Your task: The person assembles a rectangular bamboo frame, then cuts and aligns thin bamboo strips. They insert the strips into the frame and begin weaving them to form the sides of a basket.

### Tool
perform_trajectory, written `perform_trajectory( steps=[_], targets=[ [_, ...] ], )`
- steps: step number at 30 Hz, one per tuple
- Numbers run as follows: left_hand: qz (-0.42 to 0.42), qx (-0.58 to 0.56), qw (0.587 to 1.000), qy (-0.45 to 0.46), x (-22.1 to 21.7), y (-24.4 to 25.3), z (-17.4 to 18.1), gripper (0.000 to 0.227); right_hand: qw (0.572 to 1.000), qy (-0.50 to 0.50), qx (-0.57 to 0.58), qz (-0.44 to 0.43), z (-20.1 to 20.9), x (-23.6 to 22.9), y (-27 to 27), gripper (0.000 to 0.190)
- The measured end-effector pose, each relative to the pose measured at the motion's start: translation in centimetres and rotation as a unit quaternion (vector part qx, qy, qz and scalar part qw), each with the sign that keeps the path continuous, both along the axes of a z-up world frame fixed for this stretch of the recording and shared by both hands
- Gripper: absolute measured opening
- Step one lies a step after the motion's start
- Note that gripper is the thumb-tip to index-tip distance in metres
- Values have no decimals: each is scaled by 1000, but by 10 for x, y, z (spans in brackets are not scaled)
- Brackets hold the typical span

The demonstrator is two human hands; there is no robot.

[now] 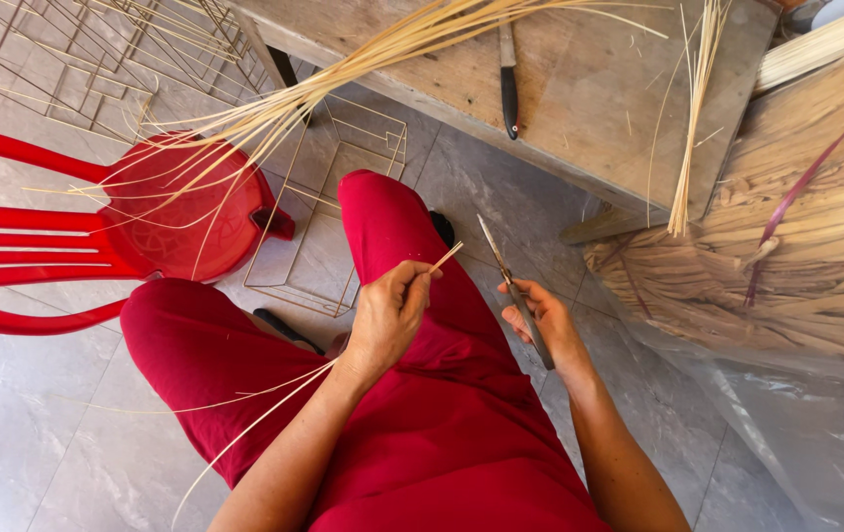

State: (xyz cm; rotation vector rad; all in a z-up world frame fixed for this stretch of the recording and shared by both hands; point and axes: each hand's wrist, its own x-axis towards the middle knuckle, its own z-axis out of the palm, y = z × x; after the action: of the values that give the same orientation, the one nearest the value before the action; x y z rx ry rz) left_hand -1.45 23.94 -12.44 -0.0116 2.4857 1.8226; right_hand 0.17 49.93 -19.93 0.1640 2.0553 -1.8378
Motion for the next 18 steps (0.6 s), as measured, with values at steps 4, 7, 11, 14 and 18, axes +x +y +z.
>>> perform_trajectory(
  steps=[4, 7, 11, 14, 18],
  targets=[
    [-39, 12, 999, 16, 3, 8, -2, 15, 982, 49, -181, -39, 4, -6, -25, 54],
    [-75, 7, 995, 62, 6, 15, -4, 12, 956, 96, -266, -81, 10, -15, -52, 51],
    [-62, -21, 996, 63, 5, 12, -1, 10, 952, 95, -282, -71, 19, -30, -72, 44],
    [-62, -28, 997, 34, 4, 2, 5, 13, 962, 106, -248, -51, 24, -43, -77, 43],
    [-104, -61, 992, -36, 8, -28, 11, 22, 962, 136, -228, -66, 29, -85, -59, 42]
  ],
)
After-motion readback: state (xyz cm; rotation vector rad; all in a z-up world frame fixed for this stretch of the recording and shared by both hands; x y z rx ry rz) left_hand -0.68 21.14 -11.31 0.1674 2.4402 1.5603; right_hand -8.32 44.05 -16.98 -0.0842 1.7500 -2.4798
